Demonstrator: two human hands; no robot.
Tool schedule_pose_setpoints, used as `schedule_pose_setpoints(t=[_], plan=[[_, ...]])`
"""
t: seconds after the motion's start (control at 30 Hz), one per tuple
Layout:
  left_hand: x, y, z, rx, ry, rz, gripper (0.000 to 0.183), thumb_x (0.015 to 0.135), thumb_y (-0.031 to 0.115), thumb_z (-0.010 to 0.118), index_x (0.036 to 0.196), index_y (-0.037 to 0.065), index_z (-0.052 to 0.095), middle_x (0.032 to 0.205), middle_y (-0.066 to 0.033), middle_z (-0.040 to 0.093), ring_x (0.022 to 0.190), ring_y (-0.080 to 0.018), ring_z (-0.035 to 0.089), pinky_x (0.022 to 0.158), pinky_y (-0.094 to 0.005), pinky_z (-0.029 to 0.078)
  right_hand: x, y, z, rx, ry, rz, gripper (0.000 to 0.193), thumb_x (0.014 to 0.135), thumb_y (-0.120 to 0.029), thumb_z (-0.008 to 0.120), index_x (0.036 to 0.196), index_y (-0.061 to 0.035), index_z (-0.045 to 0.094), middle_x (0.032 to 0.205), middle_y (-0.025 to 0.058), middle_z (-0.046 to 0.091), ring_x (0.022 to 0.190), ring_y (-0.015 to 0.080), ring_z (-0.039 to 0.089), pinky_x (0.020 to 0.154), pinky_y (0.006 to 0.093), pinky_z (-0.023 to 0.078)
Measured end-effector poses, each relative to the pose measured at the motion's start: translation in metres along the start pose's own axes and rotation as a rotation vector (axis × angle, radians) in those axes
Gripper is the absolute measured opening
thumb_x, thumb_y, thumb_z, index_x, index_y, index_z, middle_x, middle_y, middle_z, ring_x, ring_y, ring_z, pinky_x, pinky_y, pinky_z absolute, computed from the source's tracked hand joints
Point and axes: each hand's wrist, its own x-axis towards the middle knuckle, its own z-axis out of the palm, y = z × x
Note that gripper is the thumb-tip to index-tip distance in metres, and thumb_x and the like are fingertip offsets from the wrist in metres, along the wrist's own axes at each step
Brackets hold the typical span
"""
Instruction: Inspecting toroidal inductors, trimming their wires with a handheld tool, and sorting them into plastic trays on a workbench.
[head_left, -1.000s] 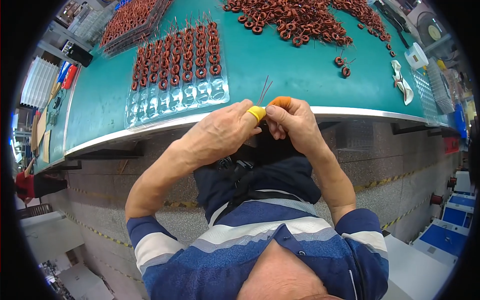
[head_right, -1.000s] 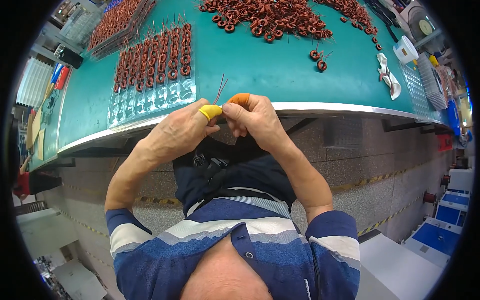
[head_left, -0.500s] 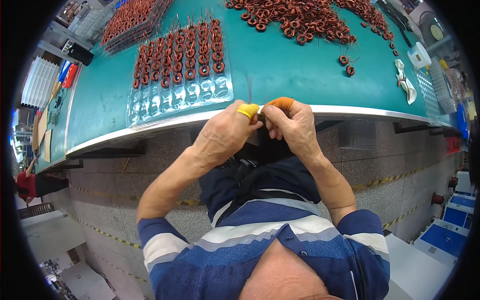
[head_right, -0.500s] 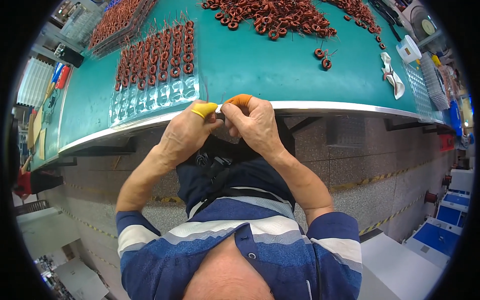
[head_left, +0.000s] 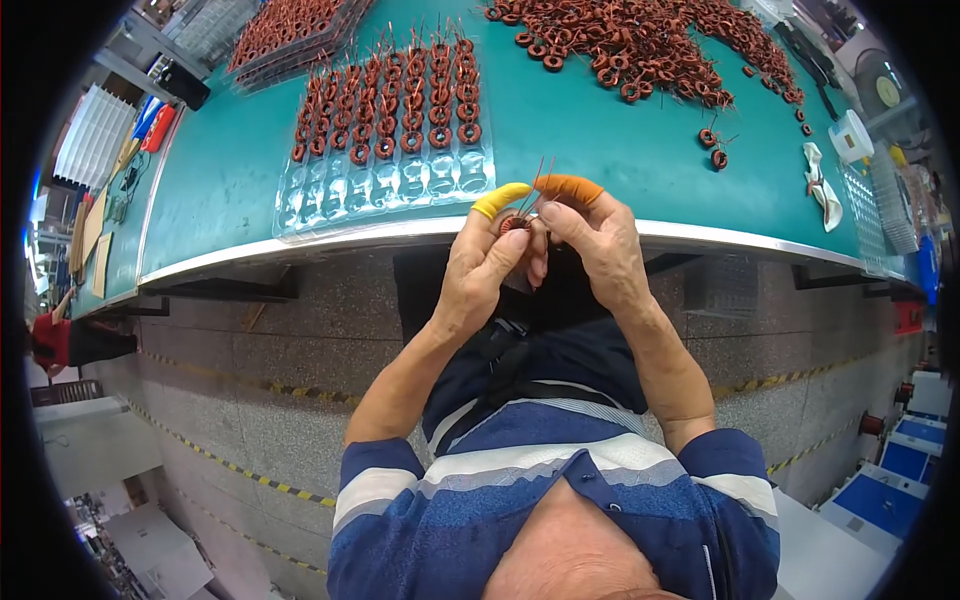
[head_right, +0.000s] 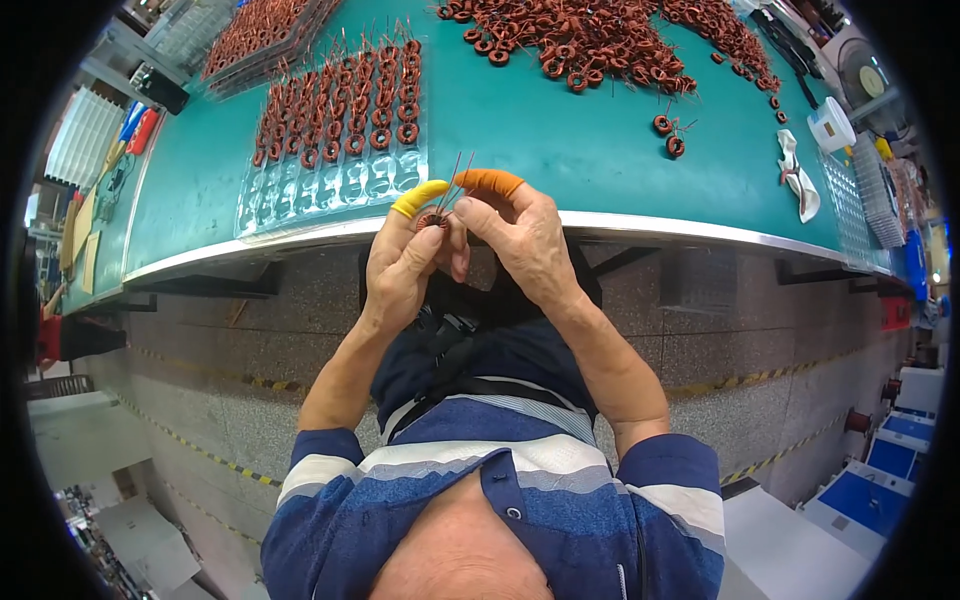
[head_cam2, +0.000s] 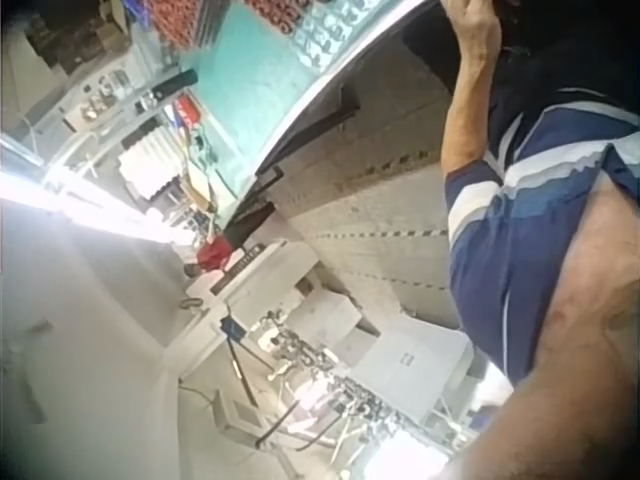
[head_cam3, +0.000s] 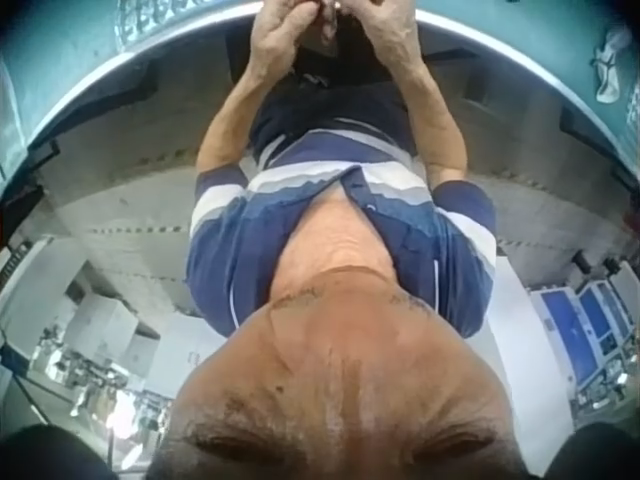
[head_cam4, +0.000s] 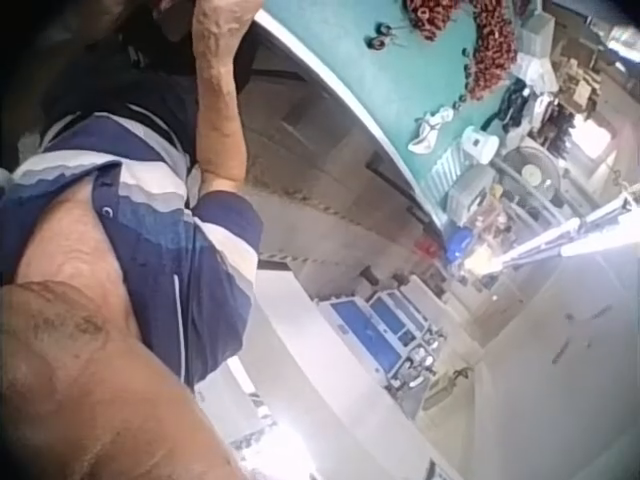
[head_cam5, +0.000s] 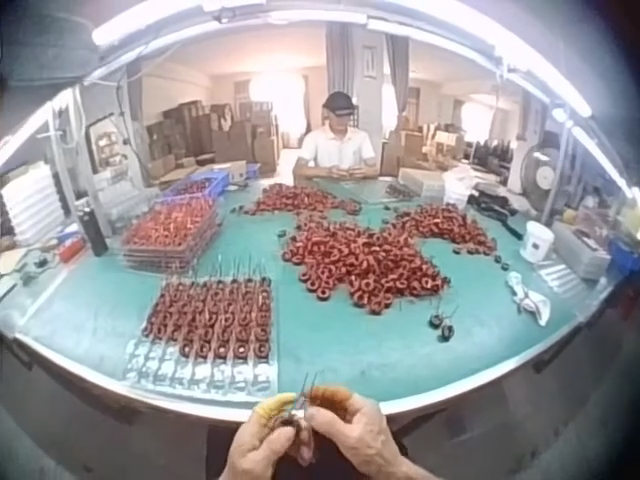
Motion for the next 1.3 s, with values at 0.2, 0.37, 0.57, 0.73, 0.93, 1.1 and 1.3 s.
schedule_pose_setpoints(t=[0.2, 0.37, 0.57, 0.73, 0.93, 1.1, 1.3], plan=[[0.000, -0.005, 0.004, 0.013, 0.164, -0.068, 0.025, 0.099, 0.020, 0.049, 0.114, 0.000, 0.052, 0.074, -0.0025, 0.054, 0.057, -0.0092, 0.053, 0.049, -0.0202, 0.043, -0.001, 0.024, 0.002, 0.004, 0.036, -0.065, 0.021, 0.088, -0.010, 0.065, 0.104, 0.0031, 0.061, 0.088, 0.0049, 0.066, 0.079, 0.0088, 0.061, 0.076, 0.0242, 0.050], [0.000, -0.007, 0.009, -0.015, 0.168, -0.061, 0.025, 0.098, 0.020, 0.050, 0.114, 0.001, 0.052, 0.074, -0.0036, 0.053, 0.059, -0.0107, 0.053, 0.051, -0.0213, 0.043, 0.006, 0.027, -0.008, 0.171, 0.109, 0.012, 0.026, 0.093, -0.025, 0.060, 0.090, 0.0003, 0.067, 0.077, 0.0022, 0.064, 0.068, 0.0081, 0.056, 0.064, 0.0224, 0.045], [0.000, -0.009, 0.011, -0.099, 0.178, -0.044, 0.026, 0.098, 0.021, 0.051, 0.116, 0.003, 0.051, 0.076, -0.0054, 0.052, 0.062, -0.0133, 0.053, 0.054, -0.0235, 0.043, 0.006, 0.032, -0.005, -0.034, 0.215, -0.144, 0.028, 0.094, -0.025, 0.060, 0.083, -0.0008, 0.069, 0.070, 0.0003, 0.060, 0.065, 0.0065, 0.053, 0.064, 0.0220, 0.044], [-0.005, 0.010, -0.016, 0.020, 0.216, 0.052, 0.028, 0.098, 0.018, 0.050, 0.124, 0.008, 0.045, 0.076, -0.0066, 0.053, 0.061, -0.0133, 0.053, 0.054, -0.0239, 0.043, 0.017, 0.003, -0.033, -0.336, 0.268, -0.105, 0.024, 0.096, -0.024, 0.056, 0.103, -0.0034, 0.065, 0.084, 0.0026, 0.062, 0.067, 0.0073, 0.051, 0.061, 0.0220, 0.046], [-0.003, 0.074, -0.097, 0.483, 0.480, 0.305, 0.013, 0.097, 0.014, 0.053, 0.100, 0.003, 0.060, 0.084, -0.0051, 0.064, 0.069, -0.0093, 0.057, 0.061, -0.0216, 0.047, 0.048, -0.032, -0.167, -1.647, 0.429, -0.581, 0.032, 0.088, -0.014, 0.062, 0.116, 0.0022, 0.058, 0.118, 0.0174, 0.055, 0.104, 0.0325, 0.056, 0.091, 0.0395, 0.044], [0.013, 0.096, -0.165, 0.871, 0.732, 0.423, 0.015, 0.089, 0.013, 0.065, 0.099, 0.002, 0.064, 0.082, -0.0033, 0.063, 0.076, -0.0113, 0.057, 0.066, -0.0236, 0.043, 0.057, -0.024, -0.199, -1.535, 0.307, -0.447, 0.027, 0.090, -0.010, 0.059, 0.112, 0.0063, 0.059, 0.117, 0.0190, 0.055, 0.103, 0.0324, 0.056, 0.089, 0.0379, 0.045], [0.036, 0.096, -0.179, 1.181, 0.684, 0.202, 0.020, 0.082, 0.019, 0.070, 0.093, 0.003, 0.070, 0.088, -0.0105, 0.067, 0.087, -0.0237, 0.060, 0.077, -0.0345, 0.045, 0.062, -0.024, -0.203, -1.535, 0.334, -0.447, 0.022, 0.090, -0.008, 0.058, 0.107, 0.0054, 0.061, 0.108, 0.0170, 0.059, 0.092, 0.0311, 0.060, 0.080, 0.0377, 0.047]])
